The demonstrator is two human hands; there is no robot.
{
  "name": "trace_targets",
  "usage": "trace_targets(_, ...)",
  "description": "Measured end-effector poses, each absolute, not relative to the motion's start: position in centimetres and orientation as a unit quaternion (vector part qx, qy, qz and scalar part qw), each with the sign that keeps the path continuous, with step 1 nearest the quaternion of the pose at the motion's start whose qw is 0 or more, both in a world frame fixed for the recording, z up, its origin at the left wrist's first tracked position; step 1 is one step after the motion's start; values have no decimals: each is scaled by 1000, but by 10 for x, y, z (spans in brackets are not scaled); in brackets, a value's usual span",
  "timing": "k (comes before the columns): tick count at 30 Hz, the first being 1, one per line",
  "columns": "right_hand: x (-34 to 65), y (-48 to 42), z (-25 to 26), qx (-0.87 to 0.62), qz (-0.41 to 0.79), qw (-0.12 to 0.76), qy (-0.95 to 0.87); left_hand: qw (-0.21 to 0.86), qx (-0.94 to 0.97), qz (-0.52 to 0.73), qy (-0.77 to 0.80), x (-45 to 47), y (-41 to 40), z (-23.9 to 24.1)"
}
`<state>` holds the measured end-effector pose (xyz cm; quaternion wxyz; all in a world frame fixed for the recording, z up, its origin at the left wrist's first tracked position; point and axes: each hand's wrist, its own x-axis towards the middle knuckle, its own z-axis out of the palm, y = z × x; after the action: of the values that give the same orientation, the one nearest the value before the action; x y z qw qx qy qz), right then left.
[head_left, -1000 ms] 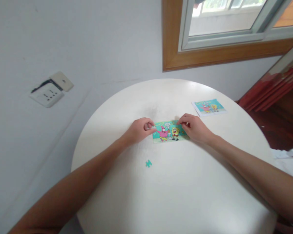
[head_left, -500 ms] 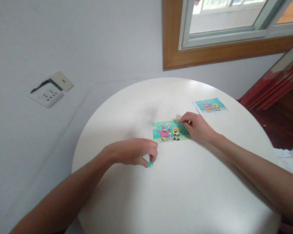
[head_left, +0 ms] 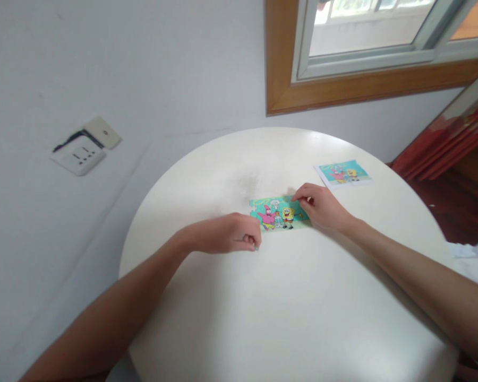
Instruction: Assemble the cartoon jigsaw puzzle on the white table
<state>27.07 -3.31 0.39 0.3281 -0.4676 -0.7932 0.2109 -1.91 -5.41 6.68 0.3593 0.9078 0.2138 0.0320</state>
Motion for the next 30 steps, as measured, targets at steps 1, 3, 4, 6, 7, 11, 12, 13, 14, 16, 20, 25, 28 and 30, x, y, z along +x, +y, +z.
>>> trace_targets(1,271,-33,4,-468,211,329,-793,343,901,96,247,-18,-49,63)
trace_targets(3,271,-33,4,-467,211,329,-794,303,860,228,342,-17,-39,51)
trace_targets(4,271,-33,4,-466,211,329,-794,296,835,262,382,-17,-33,45)
trace_targets(6,271,-33,4,-466,211,328,-794,308,799,288,428,-20,-23,32)
trace_targets(7,271,-33,4,-467,212,328,-794,314,788,295,440,-21,-18,27)
trace_targets(11,270,-33,4,-468,211,329,-793,316,783,276,459,-25,-9,17)
trace_targets(12,270,-33,4,-467,210,328,-794,312,785,269,463,-26,-8,16)
trace_targets(13,270,-33,4,-467,208,328,-794,307,787,263,467,-26,-8,15)
trace_targets(14,270,-34,4,-467,208,327,-795,302,788,258,471,-26,-7,14)
trace_targets(16,270,-34,5,-466,208,326,-796,292,788,251,480,-26,-7,13)
trace_targets(20,270,-34,5,-465,211,326,-796,292,784,246,489,-26,-6,10)
trace_targets(25,270,-35,6,-466,209,323,-797,294,787,237,487,-26,-7,10)
trace_targets(28,270,-35,6,-467,209,322,-796,286,790,230,492,-25,-7,11)
trace_targets(30,270,-35,6,-465,209,322,-797,273,793,230,495,-25,-7,11)
